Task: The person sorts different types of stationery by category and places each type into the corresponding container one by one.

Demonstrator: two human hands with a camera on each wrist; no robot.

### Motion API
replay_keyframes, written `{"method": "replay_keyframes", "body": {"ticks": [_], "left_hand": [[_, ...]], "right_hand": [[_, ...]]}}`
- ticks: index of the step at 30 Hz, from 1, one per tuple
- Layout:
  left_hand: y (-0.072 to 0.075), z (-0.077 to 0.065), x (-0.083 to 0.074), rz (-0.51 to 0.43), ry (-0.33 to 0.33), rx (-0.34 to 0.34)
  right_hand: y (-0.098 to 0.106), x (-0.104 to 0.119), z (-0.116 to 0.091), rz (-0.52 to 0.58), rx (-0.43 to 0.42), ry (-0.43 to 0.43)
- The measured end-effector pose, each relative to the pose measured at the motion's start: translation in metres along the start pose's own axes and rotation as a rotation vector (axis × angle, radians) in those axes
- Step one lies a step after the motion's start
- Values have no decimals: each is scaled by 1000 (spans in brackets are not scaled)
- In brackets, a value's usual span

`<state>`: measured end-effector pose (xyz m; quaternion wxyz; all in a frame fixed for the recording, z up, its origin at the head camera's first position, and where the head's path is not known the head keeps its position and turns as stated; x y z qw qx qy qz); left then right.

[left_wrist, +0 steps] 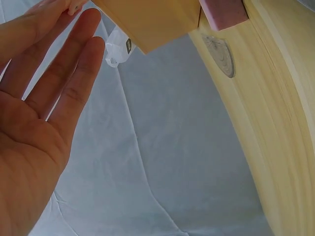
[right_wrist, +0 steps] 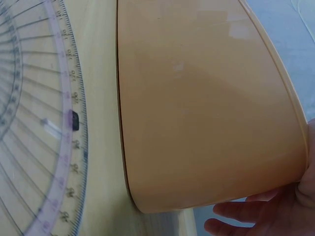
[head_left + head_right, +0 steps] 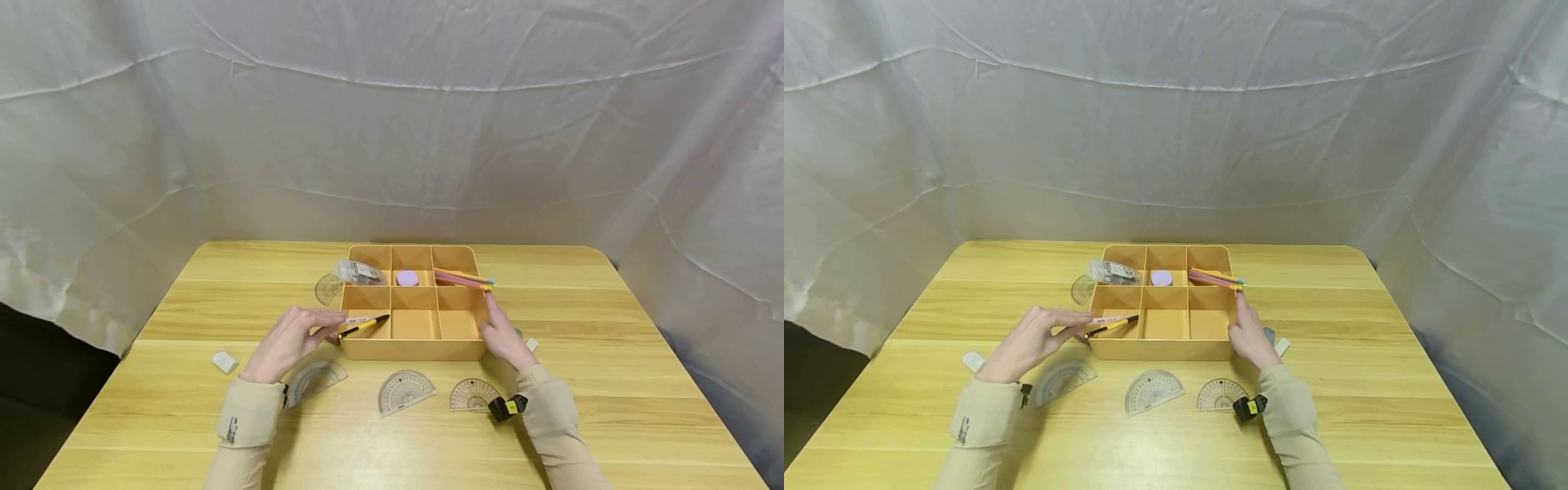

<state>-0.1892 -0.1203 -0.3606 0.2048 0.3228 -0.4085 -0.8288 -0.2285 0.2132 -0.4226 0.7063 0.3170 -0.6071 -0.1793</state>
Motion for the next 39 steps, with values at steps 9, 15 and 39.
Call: {"method": "replay_keyframes", "body": {"ticks": [9,15,39], "left_hand": [[0,-1,3,16,25,10],[2,0,1,54,33,-4],[-21,12,-85,94,-66,243]], "right_hand": [[1,2,0,-1,-3,14],[2,4,-1,1,-2,21],[1,4,-3,12,-6,23]]}}
Point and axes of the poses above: each hand's wrist, its own z-axis towards the middle knuckle, its own y-axis out of the back of the hand, x = y × z, the point moved 5 cm from there along z, towards the middle knuckle, and after that the axes turned 1 degree about -y, right-handed, at the moved point
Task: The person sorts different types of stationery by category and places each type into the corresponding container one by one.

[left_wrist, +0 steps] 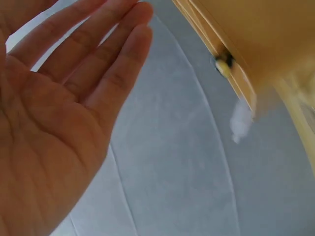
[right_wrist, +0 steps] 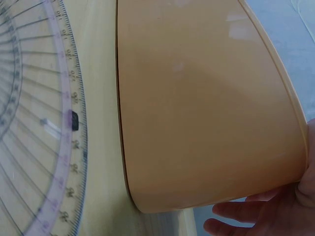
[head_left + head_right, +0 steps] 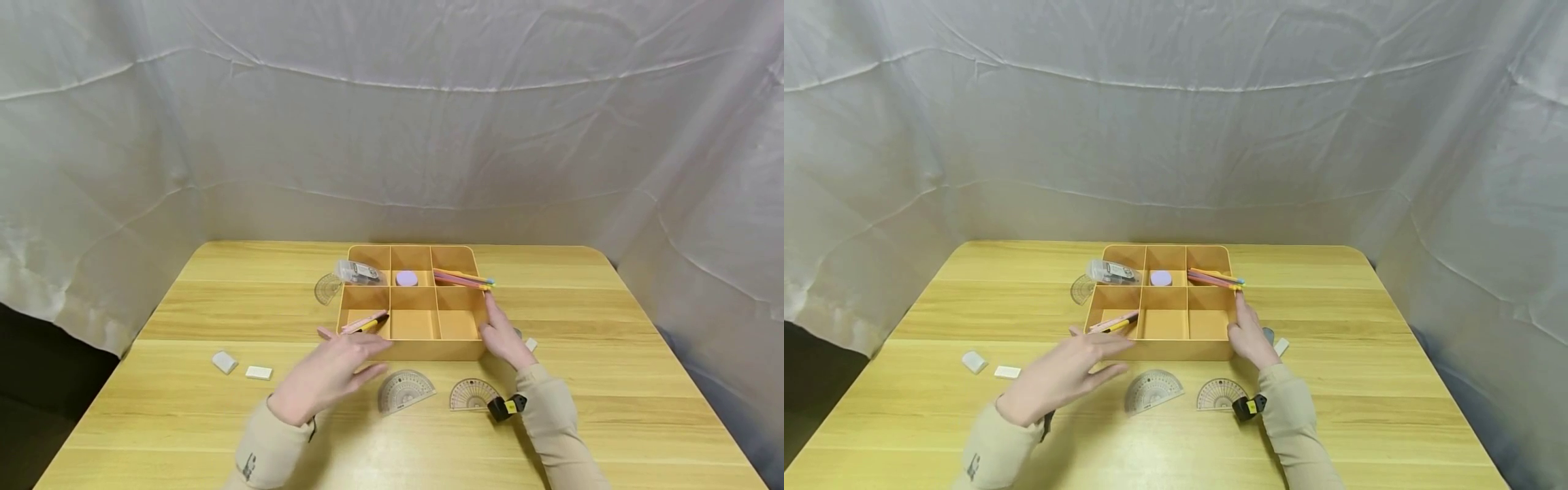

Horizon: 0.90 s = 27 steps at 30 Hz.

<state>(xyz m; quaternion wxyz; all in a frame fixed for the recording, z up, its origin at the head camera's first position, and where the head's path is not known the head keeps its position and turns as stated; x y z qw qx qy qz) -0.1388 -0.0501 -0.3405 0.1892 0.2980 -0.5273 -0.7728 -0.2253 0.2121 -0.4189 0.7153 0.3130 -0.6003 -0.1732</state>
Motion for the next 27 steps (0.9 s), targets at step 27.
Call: {"method": "replay_keyframes", "body": {"ticks": [27], "left_hand": [[-75,11,-26,161,31,229]], "right_hand": [[-2,-4,1,-27,-6,1]]}}
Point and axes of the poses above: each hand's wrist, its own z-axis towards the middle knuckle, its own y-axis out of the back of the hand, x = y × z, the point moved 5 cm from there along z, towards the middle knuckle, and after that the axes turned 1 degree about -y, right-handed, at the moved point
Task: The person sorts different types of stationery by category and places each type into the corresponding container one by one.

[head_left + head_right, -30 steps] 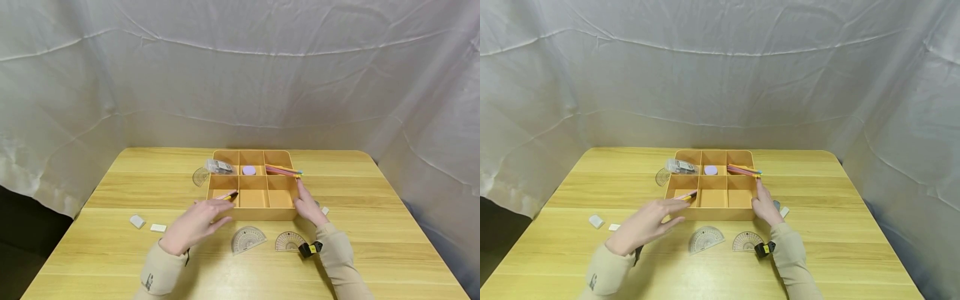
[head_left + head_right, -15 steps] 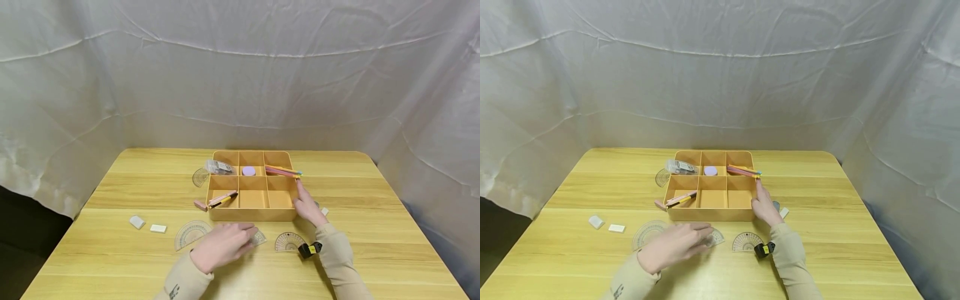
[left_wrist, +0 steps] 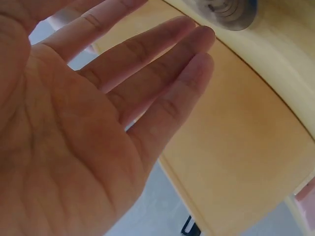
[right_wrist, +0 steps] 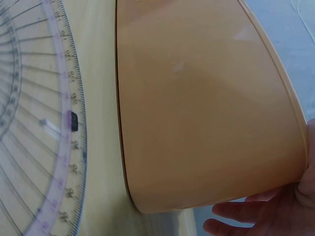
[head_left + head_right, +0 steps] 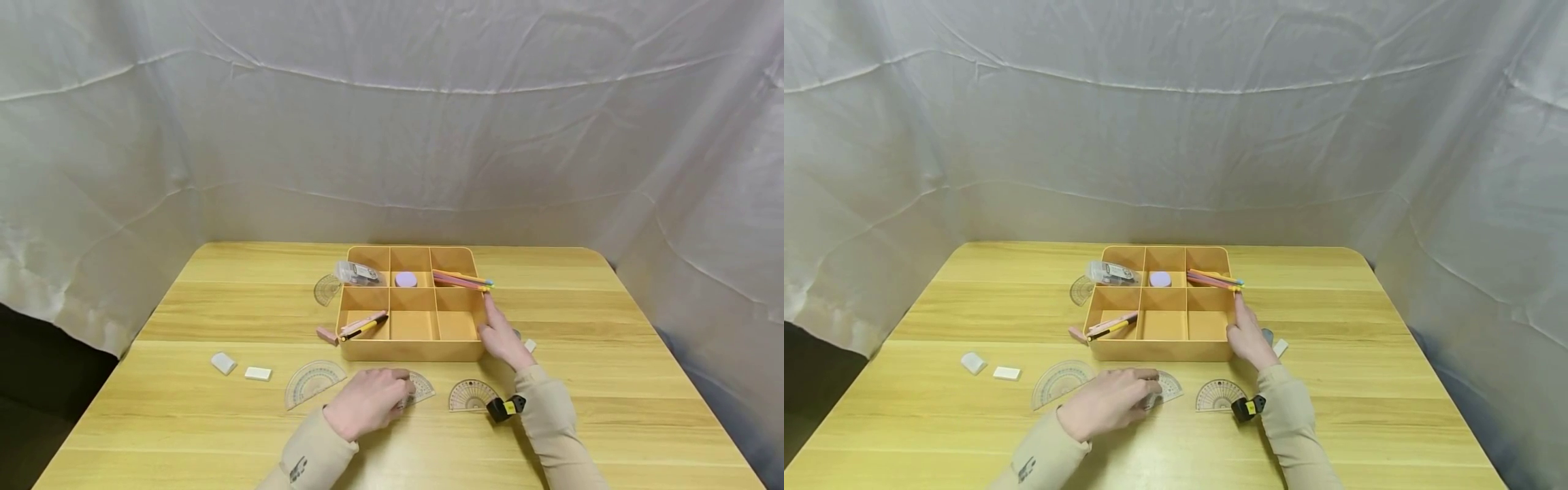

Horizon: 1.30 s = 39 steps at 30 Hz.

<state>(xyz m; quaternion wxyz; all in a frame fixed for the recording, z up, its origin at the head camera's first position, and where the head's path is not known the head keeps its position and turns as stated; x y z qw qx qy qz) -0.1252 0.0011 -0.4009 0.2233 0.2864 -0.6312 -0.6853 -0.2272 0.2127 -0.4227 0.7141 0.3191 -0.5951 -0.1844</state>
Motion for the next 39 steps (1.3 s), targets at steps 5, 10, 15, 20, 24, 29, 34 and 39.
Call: {"method": "replay_keyframes", "body": {"ticks": [5,10,15,20,24,29,34,39], "left_hand": [[-5,2,3,-3,20,6],[-7,3,6,-32,78,-18],[-6,5,7,-54,113,-81],[-6,5,9,-76,146,-108],[-6,5,11,-98,175,-115],[-5,6,10,-78,178,-131],[-6,6,9,-89,167,-119],[-6,6,7,-91,130,-103]], "right_hand": [[0,0,0,-4,-1,1],[0,1,0,5,10,-8],[0,2,0,4,13,-2],[0,2,0,-4,3,4],[0,3,0,-3,3,6],[1,3,0,-7,3,1],[1,4,-1,-1,7,-8],[1,3,-2,-2,6,-18]]}}
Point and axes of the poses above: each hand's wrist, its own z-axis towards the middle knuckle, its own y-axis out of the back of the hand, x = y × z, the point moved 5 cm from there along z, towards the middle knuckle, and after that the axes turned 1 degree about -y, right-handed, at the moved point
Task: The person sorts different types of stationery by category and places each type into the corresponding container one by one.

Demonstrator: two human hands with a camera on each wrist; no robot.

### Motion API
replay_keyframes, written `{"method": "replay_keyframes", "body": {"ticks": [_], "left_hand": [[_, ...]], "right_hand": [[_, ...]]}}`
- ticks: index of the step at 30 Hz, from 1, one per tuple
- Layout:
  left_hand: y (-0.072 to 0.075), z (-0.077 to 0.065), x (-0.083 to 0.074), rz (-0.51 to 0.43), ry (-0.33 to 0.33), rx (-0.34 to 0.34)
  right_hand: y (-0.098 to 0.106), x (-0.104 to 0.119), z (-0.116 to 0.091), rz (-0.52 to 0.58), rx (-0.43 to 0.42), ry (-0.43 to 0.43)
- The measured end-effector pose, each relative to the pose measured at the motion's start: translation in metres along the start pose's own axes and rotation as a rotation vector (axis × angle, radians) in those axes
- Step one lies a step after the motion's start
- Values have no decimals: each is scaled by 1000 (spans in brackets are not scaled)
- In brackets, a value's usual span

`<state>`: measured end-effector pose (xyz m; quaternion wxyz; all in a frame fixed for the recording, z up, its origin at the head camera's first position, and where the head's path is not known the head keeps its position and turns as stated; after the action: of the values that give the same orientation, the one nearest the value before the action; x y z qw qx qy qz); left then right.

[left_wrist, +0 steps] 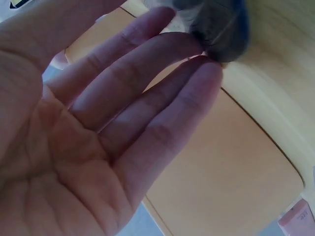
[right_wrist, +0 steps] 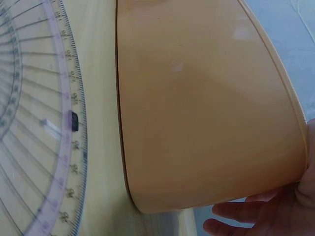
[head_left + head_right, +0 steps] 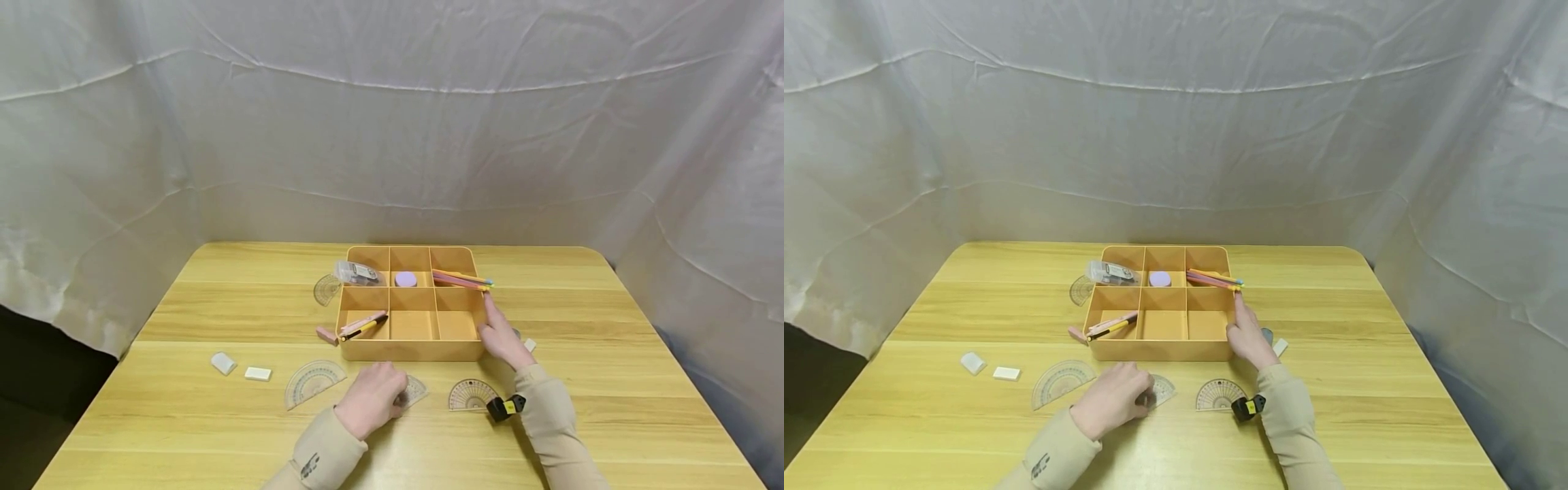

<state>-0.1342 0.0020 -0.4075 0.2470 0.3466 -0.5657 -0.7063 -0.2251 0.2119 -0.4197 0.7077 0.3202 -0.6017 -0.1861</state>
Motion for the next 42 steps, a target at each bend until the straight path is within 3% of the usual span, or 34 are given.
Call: {"method": "replay_keyframes", "body": {"ticks": [8,14,34,42], "left_hand": [[1,-1,-3,-2,-80,-8],[1,-3,-4,57,-114,-20],[-2,-1,-4,42,-84,34],[-7,2,-2,48,-29,90]], "right_hand": [[1,3,0,7,1,5],[1,2,-1,9,3,-5],[0,0,-1,8,11,-7],[-1,-4,2,11,31,-38]]}}
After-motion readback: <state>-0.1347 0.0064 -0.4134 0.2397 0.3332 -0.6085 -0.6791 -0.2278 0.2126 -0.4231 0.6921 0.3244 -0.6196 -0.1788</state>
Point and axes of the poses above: each hand's wrist, its own z-axis towards the middle knuckle, its own y-axis out of the back of the hand, x = y × z, the point moved 5 cm from there along z, towards the middle knuckle, and after that the axes turned 1 degree about -y, right-handed, at the moved point
